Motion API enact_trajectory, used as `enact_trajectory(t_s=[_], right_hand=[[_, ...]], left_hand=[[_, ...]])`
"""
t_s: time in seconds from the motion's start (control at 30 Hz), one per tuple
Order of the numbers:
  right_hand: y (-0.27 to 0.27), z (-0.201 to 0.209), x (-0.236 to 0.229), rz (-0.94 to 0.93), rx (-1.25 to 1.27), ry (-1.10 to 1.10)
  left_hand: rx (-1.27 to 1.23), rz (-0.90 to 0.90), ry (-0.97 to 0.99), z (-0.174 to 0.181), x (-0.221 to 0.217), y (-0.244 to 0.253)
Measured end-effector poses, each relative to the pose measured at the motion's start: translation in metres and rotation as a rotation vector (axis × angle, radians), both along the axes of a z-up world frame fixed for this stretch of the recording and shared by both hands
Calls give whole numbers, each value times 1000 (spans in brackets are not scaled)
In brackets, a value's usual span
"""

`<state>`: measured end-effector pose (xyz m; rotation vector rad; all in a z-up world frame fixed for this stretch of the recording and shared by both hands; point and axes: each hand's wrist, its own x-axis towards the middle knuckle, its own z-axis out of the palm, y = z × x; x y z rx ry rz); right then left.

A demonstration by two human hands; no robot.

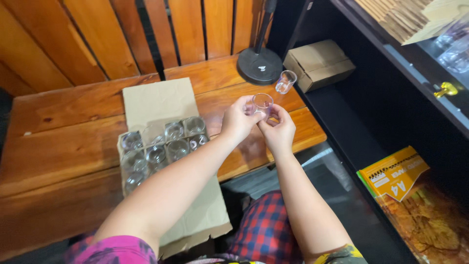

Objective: The person picks up small clear glasses from a wooden chair and places them onto a shelf. Later, they open a cardboard box containing more glasses, remove them one by one, and place them on the chair.

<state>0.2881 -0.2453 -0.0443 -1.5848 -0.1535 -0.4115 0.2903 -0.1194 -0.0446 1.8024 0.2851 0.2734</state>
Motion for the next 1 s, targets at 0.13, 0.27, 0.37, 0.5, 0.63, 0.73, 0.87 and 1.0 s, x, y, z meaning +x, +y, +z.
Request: enact_trajectory(t_s=[0.13, 0.27, 0.37, 0.5, 0.63, 0.73, 0.87, 1.0], right_hand=[[-10, -19, 44, -52, -68, -37], [-12, -31, 80, -131, -161, 1], [-10, -45, 103, -168, -184, 54], [-11, -64, 128, -188, -143, 102], [-11, -62, 136, -193, -149, 115], [-10, -60, 138, -200, -201, 140], [-11, -68, 148, -211, -229, 170], [-8, -61, 146, -240, -263, 213]], left_hand=[[86, 21, 9, -12, 41, -9], [190, 57, 112, -20, 75, -18], [207, 69, 175, -29, 96, -23], [202, 83, 194, -30, 112, -27], [223, 83, 211, -34, 123, -32], [177, 84, 219, -34, 131, -32], [180, 91, 232, -37, 140, -34], [204, 127, 262, -52, 153, -36]])
